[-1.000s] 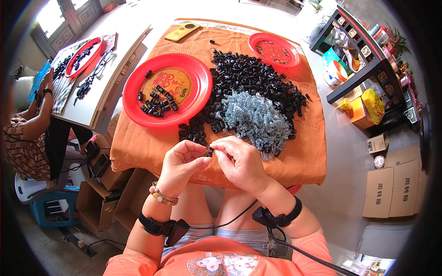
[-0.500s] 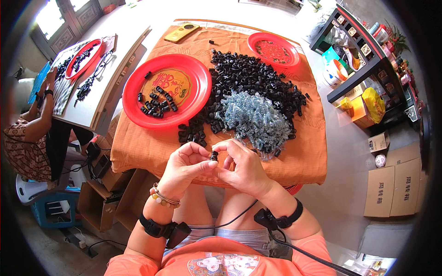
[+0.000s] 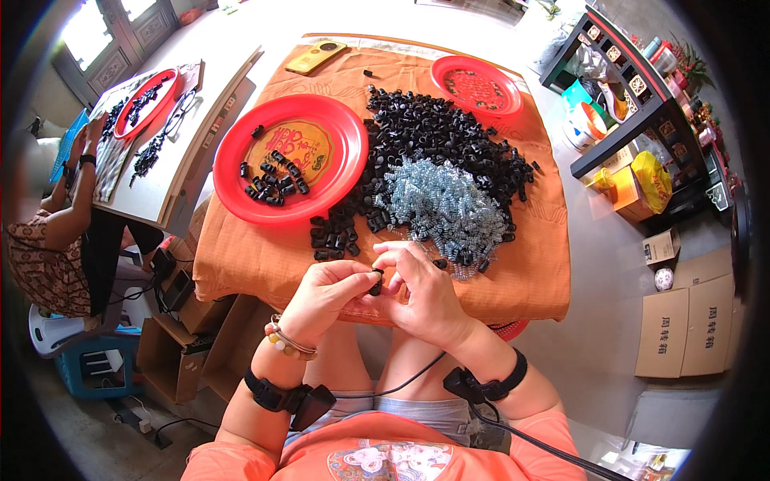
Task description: Manual assembly of small black plastic components by hand.
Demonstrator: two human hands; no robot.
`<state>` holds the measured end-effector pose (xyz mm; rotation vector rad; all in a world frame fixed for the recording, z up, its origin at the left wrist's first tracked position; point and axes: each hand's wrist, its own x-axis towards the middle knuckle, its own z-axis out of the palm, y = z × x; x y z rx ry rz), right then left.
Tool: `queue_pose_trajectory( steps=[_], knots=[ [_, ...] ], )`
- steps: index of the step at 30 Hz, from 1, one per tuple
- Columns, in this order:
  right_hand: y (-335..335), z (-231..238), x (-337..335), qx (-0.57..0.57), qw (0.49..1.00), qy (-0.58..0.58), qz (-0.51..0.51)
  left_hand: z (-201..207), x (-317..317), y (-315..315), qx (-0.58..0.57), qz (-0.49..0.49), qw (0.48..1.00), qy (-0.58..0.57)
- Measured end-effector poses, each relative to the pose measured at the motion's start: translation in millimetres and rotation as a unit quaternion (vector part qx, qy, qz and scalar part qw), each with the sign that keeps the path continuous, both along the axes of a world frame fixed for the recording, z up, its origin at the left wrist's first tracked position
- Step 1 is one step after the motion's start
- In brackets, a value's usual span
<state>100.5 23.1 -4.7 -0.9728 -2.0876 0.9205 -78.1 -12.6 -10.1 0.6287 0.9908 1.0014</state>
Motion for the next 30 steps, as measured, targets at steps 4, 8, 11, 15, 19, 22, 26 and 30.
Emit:
queue_pose_trajectory(
  steps=[4, 8, 11, 15, 19, 22, 26, 30],
  knots=[
    [0.9, -0.3, 2.1, 0.009, 1.0, -0.02, 0.003, -5.8, 0.2, 0.6, -0.005, 0.01, 1.0, -0.003],
    [4.9, 8.6, 6.2, 0.125, 0.989, -0.077, 0.002, -7.6, -1.9, 0.0, -0.002, -0.002, 1.0, -0.015],
    [9.6, 6.9, 9.4, 0.179, 0.971, -0.156, 0.013, -5.0, -1.7, -0.4, -0.007, -0.015, 1.0, -0.006],
    [10.0, 6.0, 10.1, 0.213, 0.956, -0.199, 0.028, 2.0, 0.7, -0.1, -0.01, -0.035, 0.999, 0.002],
    [7.0, 15.4, 9.1, 0.205, 0.955, -0.209, 0.045, -0.9, 1.1, -1.1, -0.015, -0.043, 0.999, 0.007],
    [5.7, 14.4, 9.4, 0.206, 0.953, -0.215, 0.047, -2.9, 1.1, -0.2, -0.002, -0.051, 0.999, -0.002],
    [4.3, 9.4, 9.0, 0.226, 0.952, -0.2, 0.047, -8.9, 0.8, -1.2, 0.002, -0.06, 0.998, -0.01],
    [3.6, 10.9, 11.8, 0.225, 0.948, -0.218, 0.061, -7.9, -0.2, -1.9, -0.023, -0.067, 0.998, -0.002]
  ],
)
